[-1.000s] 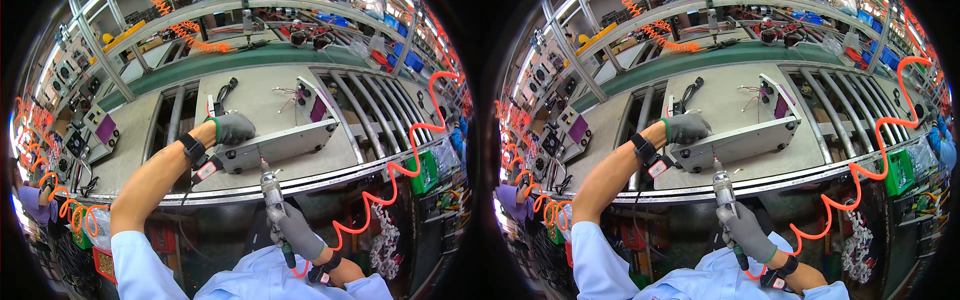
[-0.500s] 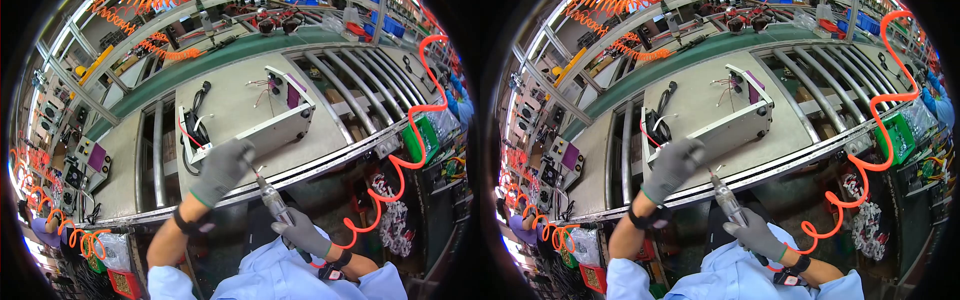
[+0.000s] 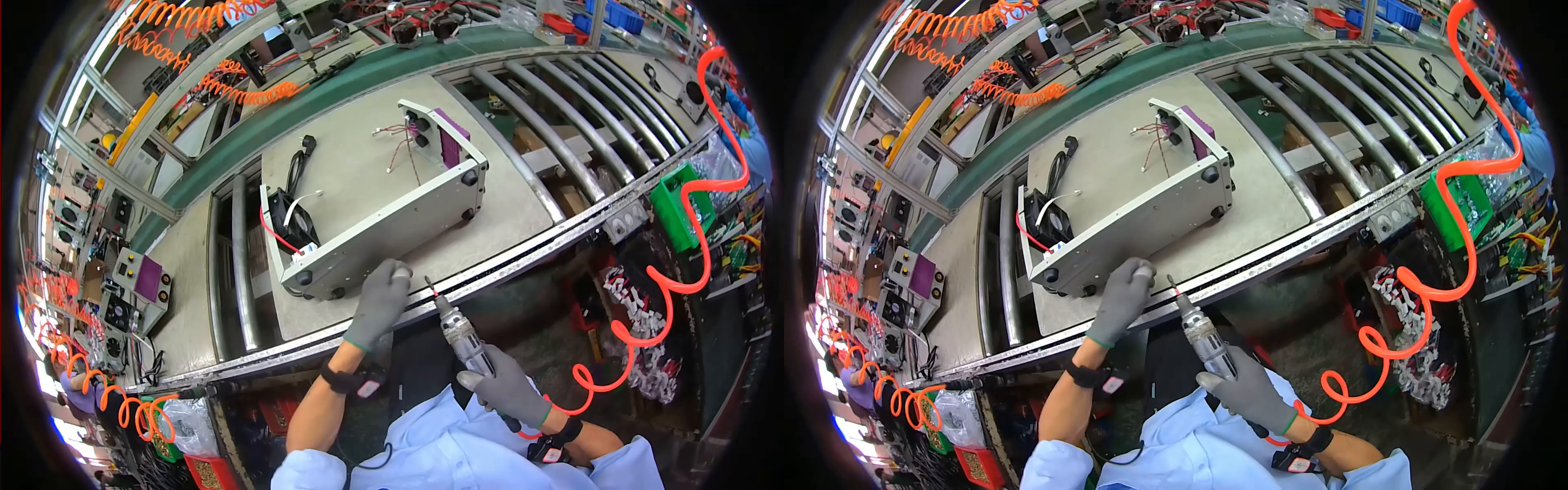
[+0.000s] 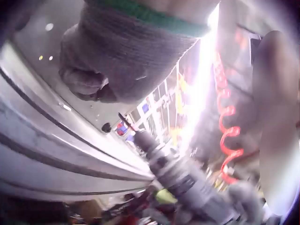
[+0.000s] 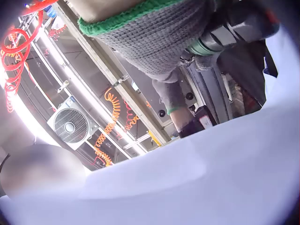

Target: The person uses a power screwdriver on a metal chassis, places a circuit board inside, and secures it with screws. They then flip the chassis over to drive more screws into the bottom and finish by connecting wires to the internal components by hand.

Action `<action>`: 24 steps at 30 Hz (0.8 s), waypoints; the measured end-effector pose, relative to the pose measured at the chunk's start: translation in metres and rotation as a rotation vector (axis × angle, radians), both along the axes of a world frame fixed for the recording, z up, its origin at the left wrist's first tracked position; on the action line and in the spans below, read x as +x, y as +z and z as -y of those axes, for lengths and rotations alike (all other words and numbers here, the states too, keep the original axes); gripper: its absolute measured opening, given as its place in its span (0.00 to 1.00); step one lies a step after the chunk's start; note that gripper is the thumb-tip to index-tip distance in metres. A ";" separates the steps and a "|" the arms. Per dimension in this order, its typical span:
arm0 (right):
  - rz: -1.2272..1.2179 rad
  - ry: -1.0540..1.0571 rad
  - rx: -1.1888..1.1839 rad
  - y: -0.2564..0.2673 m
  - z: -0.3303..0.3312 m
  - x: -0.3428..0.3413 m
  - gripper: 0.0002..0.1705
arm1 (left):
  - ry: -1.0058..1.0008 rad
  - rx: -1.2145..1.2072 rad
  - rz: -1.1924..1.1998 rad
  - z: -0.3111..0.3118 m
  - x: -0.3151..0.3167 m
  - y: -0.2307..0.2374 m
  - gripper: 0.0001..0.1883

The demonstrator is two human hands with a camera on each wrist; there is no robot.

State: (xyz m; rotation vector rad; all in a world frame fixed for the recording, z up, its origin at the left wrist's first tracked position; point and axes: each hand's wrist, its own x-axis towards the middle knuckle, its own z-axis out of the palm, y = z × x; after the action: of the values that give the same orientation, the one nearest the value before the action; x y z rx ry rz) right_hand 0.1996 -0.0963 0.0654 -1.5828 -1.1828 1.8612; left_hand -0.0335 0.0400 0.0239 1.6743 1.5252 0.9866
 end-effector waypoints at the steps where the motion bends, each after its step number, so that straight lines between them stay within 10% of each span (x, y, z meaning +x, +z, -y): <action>1: -0.008 0.010 0.021 -0.004 0.002 -0.001 0.27 | 0.022 -0.302 0.266 0.008 -0.003 0.018 0.11; 5: -0.025 0.072 0.121 -0.019 0.004 -0.010 0.25 | -0.074 -0.662 0.882 0.022 -0.017 0.006 0.16; 24: -0.265 0.178 -0.196 -0.006 -0.011 -0.007 0.21 | -0.025 -0.506 1.007 0.038 -0.024 0.001 0.10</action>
State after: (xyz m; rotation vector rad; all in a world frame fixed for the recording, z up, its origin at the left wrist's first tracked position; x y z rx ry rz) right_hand 0.1931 -0.0851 0.0589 -1.3062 -1.0786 2.2809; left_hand -0.0573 0.0017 0.0249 0.6396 0.9265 1.0639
